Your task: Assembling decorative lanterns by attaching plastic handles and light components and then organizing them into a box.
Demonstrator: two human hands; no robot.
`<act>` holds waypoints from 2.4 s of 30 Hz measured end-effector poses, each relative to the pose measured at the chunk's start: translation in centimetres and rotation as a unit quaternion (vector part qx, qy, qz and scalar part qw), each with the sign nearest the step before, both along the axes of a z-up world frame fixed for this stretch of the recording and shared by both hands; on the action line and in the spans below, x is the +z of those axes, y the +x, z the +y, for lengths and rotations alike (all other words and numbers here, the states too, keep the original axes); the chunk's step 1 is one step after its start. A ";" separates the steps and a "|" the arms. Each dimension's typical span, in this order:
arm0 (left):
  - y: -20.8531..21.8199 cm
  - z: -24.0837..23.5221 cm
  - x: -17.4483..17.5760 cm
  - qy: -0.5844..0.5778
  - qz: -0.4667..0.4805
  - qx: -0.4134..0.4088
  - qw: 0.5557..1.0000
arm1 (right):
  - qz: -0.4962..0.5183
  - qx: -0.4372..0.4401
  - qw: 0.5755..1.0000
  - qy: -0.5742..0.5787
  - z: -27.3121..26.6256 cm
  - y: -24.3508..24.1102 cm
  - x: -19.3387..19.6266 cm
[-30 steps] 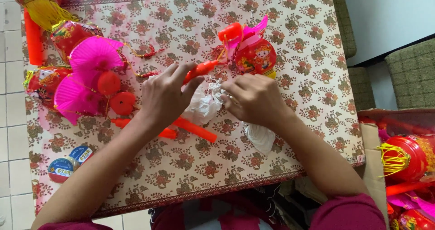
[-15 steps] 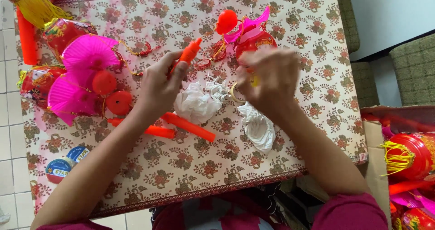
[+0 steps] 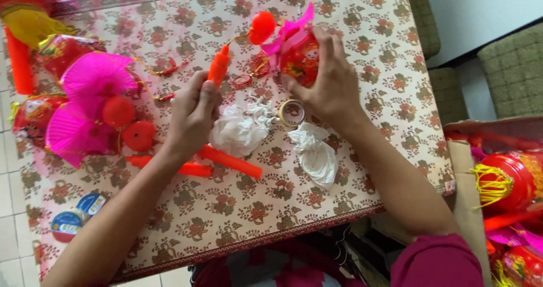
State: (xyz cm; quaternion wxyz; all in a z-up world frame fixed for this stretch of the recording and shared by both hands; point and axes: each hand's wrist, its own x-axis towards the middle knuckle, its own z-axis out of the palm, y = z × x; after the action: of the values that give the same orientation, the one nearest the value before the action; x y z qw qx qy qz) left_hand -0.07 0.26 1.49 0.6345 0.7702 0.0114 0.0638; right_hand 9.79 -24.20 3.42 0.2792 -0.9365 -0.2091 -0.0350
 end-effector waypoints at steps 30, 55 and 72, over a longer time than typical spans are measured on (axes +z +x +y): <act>-1.0 -0.5 -1.8 -0.135 -0.018 0.082 0.987 | 0.111 0.062 0.849 0.512 -1.9 -1.8 -9.1; -0.6 -1.7 -1.0 0.019 -0.173 0.031 0.984 | -0.044 0.146 0.846 0.510 1.8 -4.5 -2.3; -2.3 -0.8 6.2 0.173 -0.107 -0.015 0.979 | -0.030 0.088 0.880 0.466 0.7 -4.1 -4.2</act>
State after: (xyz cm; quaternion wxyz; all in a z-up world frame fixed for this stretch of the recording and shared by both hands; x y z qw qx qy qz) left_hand -2.36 -0.55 7.66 0.4899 0.8572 -0.0794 0.1374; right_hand 5.66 -23.52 -0.76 0.6791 -0.6740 -0.2590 -0.1321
